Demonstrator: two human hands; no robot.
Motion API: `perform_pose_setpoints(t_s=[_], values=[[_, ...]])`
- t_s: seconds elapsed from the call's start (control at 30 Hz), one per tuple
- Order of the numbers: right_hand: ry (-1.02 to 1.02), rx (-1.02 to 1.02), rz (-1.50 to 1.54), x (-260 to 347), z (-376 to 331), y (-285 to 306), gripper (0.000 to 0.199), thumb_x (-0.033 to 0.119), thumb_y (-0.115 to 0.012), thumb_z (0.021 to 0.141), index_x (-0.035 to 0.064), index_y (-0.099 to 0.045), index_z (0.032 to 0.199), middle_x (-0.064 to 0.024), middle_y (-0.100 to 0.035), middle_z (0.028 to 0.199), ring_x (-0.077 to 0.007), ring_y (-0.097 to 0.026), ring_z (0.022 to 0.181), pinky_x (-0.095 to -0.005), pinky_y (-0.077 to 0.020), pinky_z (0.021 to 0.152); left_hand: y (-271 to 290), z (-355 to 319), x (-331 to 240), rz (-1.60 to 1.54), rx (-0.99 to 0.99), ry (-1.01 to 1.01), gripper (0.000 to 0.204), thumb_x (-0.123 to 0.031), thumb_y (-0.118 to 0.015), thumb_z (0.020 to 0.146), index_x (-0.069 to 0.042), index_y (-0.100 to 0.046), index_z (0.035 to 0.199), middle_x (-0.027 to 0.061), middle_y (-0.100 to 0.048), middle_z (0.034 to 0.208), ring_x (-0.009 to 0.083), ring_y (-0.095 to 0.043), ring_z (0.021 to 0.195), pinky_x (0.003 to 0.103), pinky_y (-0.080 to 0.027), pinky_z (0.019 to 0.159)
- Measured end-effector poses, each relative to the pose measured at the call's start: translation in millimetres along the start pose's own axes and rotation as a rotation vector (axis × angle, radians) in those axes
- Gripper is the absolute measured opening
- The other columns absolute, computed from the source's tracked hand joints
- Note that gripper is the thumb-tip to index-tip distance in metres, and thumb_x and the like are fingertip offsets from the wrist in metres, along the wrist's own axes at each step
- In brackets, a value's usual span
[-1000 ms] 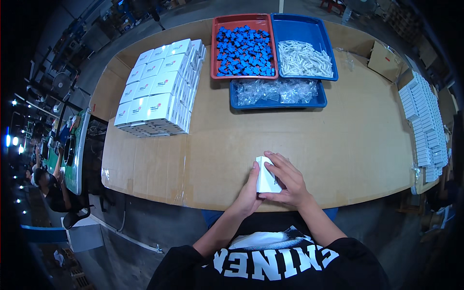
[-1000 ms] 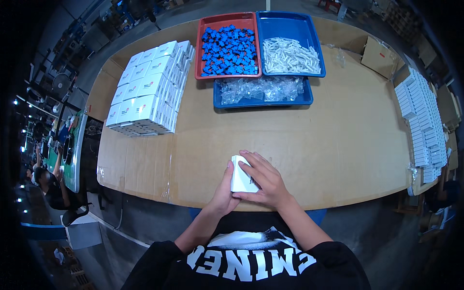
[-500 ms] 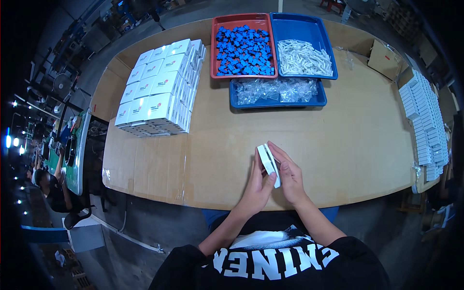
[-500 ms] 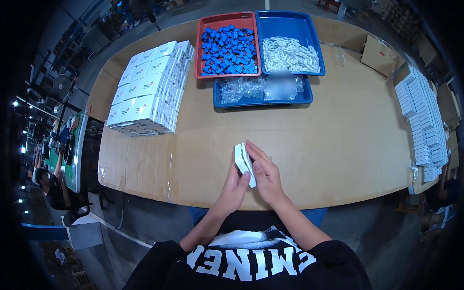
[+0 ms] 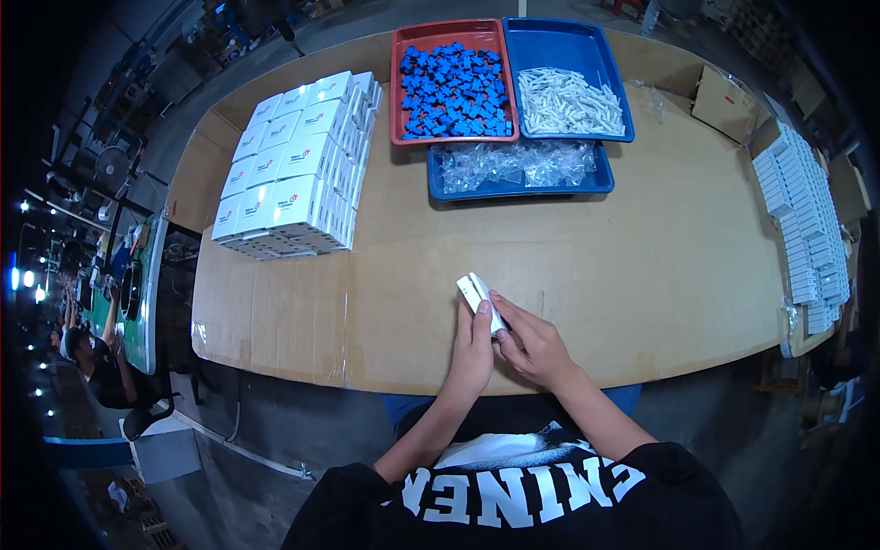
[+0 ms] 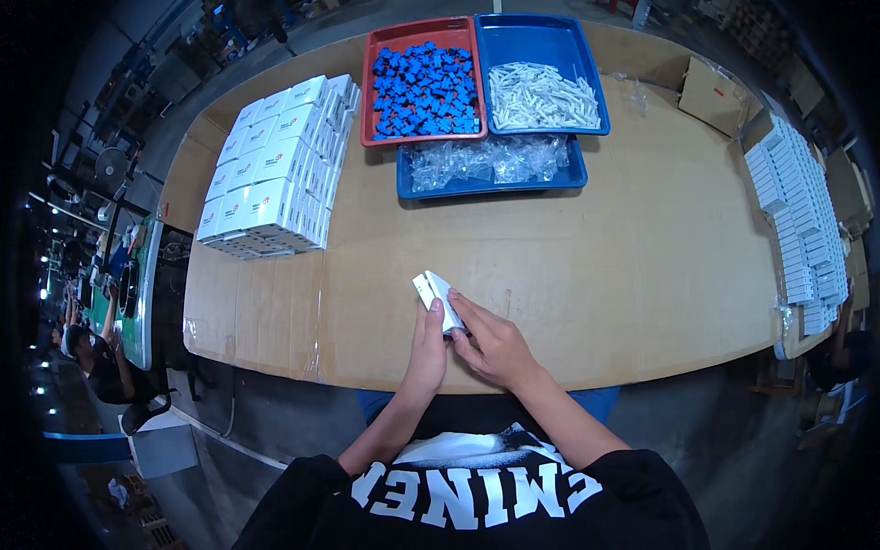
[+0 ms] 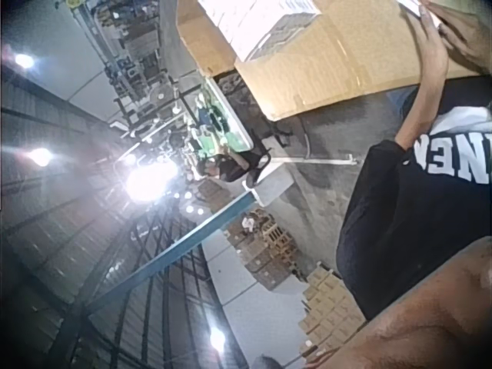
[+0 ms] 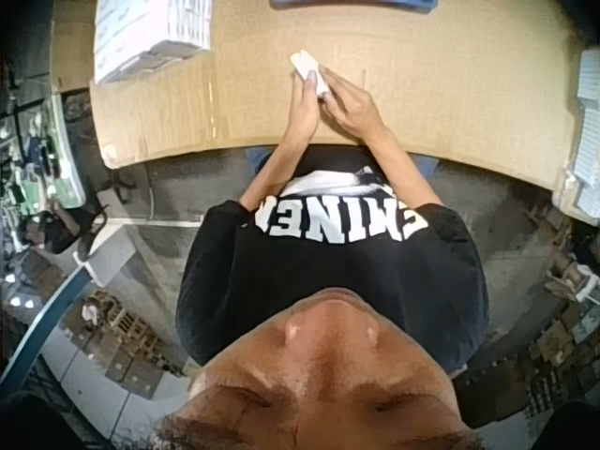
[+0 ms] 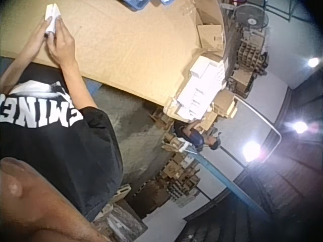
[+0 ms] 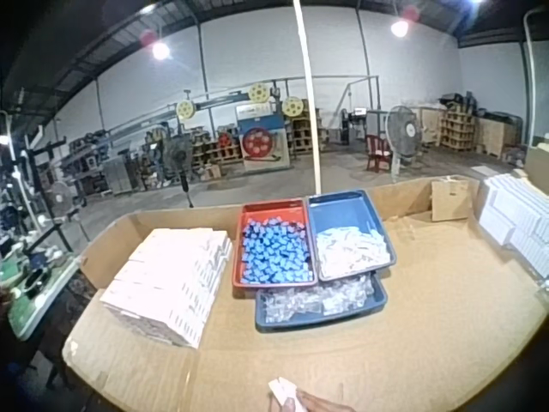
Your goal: The person assembles electronic components by hand, inserting blue caps, white connectors, and a circuit board into a plastic housing, then places the finished unit onto a stack of completed units.
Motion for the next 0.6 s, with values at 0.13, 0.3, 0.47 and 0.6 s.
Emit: perform_pose_setpoints(t_s=[0.13, 0.3, 0.47, 0.6], values=[[-0.077, -0.014, 0.0, -3, -6, -6, 0.05, 0.012, -0.063, 0.098, -0.0063, -0.053, 0.144, -0.0254, -0.066, 0.134, -0.0372, -0.074, 0.101, -0.0398, -0.0615, 0.082, -7, -6, -12, 0.106, -0.041, -0.114, 0.049, -0.03, -0.037, 0.115, -0.003, -0.034, 0.155, 0.0097, -0.055, 0.128, 0.0152, -0.054, 0.114, 0.031, -0.047, 0.097], [-0.039, -0.036, -0.053, -5, -8, -9, 0.047, 0.012, -0.06, 0.101, -0.007, -0.054, 0.143, -0.0252, -0.066, 0.133, -0.0357, -0.075, 0.091, -0.0397, -0.0616, 0.074, -7, -2, -7, 0.102, -0.046, -0.113, 0.049, -0.032, -0.037, 0.115, -0.004, -0.035, 0.154, 0.0104, -0.058, 0.123, 0.0163, -0.056, 0.11, 0.033, -0.047, 0.097], [0.005, -0.042, -0.09, -8, -11, -14, 0.044, 0.01, -0.058, 0.101, -0.0058, -0.055, 0.142, -0.0244, -0.068, 0.131, -0.0326, -0.075, 0.081, -0.0386, -0.0613, 0.068, -6, 0, -2, 0.076, -0.054, -0.082, 0.046, -0.031, -0.038, 0.114, -0.004, -0.037, 0.152, 0.011, -0.058, 0.122, 0.017, -0.057, 0.11, 0.032, -0.047, 0.098], [-0.008, -0.035, -0.08, -10, -13, -18, 0.044, 0.011, -0.058, 0.101, -0.0047, -0.055, 0.142, -0.0239, -0.067, 0.133, -0.0326, -0.075, 0.081, -0.0381, -0.0612, 0.067, -1, 3, 4, 0.084, -0.042, -0.088, 0.049, -0.031, -0.04, 0.114, -0.005, -0.035, 0.155, 0.0113, -0.058, 0.123, 0.0171, -0.056, 0.11, 0.031, -0.047, 0.098]])
Point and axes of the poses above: each hand's wrist, its own z-axis towards the middle knuckle, its own y-axis out of the back of the hand, x = y × z, the point moved 6 cm from there along z, towards the middle knuckle
